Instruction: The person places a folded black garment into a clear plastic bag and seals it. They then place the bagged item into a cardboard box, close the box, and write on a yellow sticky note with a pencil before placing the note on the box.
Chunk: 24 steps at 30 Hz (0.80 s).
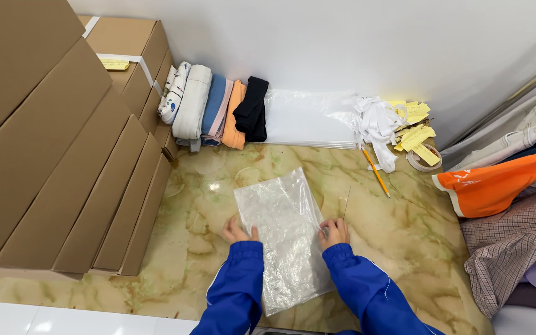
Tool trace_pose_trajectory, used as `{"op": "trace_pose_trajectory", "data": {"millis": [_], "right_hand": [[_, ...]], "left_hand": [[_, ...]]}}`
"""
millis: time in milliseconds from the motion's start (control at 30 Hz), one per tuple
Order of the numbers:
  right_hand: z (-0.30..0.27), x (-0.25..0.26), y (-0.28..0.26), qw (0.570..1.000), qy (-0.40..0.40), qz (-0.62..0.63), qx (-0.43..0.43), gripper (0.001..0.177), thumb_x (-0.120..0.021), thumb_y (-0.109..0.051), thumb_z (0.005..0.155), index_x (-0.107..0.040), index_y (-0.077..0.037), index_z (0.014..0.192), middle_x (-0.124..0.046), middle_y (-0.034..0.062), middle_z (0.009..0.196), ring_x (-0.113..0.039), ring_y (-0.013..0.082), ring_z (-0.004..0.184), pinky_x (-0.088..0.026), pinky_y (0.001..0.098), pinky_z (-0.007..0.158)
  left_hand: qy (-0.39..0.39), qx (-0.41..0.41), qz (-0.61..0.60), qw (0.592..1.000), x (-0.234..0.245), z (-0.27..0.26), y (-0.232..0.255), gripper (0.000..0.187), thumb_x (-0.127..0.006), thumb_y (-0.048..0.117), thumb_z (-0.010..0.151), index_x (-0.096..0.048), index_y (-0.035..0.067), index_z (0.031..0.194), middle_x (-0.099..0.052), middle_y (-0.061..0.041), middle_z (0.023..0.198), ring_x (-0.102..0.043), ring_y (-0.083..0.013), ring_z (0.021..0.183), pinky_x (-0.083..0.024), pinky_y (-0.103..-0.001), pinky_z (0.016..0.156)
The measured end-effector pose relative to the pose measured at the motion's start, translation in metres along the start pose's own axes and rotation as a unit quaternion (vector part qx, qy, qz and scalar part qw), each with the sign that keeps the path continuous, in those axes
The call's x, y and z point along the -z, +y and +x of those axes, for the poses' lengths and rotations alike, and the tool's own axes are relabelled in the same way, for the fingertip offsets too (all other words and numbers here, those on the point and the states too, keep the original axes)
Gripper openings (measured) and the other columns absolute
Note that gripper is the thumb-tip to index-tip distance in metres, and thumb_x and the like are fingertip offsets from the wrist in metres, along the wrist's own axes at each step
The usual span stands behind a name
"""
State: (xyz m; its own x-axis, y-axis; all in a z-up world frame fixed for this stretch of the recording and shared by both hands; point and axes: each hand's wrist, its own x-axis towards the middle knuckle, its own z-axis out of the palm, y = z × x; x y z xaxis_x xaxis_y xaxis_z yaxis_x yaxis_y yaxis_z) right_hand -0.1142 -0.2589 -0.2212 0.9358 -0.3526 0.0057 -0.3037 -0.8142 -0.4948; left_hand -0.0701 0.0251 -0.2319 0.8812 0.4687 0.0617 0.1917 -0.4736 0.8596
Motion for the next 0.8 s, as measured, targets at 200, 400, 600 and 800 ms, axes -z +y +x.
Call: {"op": "trace_pose_trajectory", "data": {"millis": [200,400,600,800], "right_hand": [[-0.004,-0.016,-0.047,0.988,-0.027,0.144,0.045,0.022,-0.079,-0.033,0.070,-0.061,-0.025,0.079,-0.066,-0.0064,0.087,-0.072,0.0177,0.095,-0.056,0.0355,0.088],[-0.015,0.038,-0.092,0.914,-0.199,0.354,-0.004,0.027,-0.086,-0.017,0.077,-0.062,-0.014,0.090,-0.065,0.0128,0.132,-0.066,0.0370,0.119,-0.065,0.0413,0.087],[-0.014,0.056,-0.114,0.884,-0.319,0.341,0.031,0.093,-0.085,-0.027,0.083,-0.019,-0.019,0.148,-0.058,0.0271,0.139,-0.058,0.0441,0.127,-0.053,0.0502,0.105],[0.010,0.022,-0.104,0.839,-0.240,0.465,-0.145,0.041,-0.053,-0.014,0.103,-0.055,-0.019,0.144,-0.072,0.0174,0.124,-0.077,0.0311,0.081,-0.067,0.0407,0.069]], "left_hand": [[-0.284,0.146,-0.125,0.939,-0.040,-0.044,0.075,0.042,-0.086,0.051,0.081,-0.068,0.029,0.112,-0.067,0.007,0.109,-0.071,-0.0120,0.092,-0.062,-0.025,0.079],[-0.275,0.141,-0.051,0.950,-0.055,-0.024,0.066,0.014,-0.070,0.045,0.088,-0.075,0.035,0.097,-0.077,0.007,0.103,-0.075,-0.0158,0.094,-0.063,-0.030,0.079],[-0.357,0.138,-0.153,0.911,-0.051,-0.021,0.059,0.008,-0.082,0.041,0.084,-0.080,0.037,0.091,-0.078,0.006,0.086,-0.075,-0.0134,0.085,-0.063,-0.027,0.072],[0.096,-0.127,-0.089,0.983,-0.033,0.029,0.011,0.027,-0.085,0.026,0.078,-0.075,0.029,0.103,-0.064,0.004,0.101,-0.060,-0.0197,0.111,-0.048,-0.029,0.101]]}}
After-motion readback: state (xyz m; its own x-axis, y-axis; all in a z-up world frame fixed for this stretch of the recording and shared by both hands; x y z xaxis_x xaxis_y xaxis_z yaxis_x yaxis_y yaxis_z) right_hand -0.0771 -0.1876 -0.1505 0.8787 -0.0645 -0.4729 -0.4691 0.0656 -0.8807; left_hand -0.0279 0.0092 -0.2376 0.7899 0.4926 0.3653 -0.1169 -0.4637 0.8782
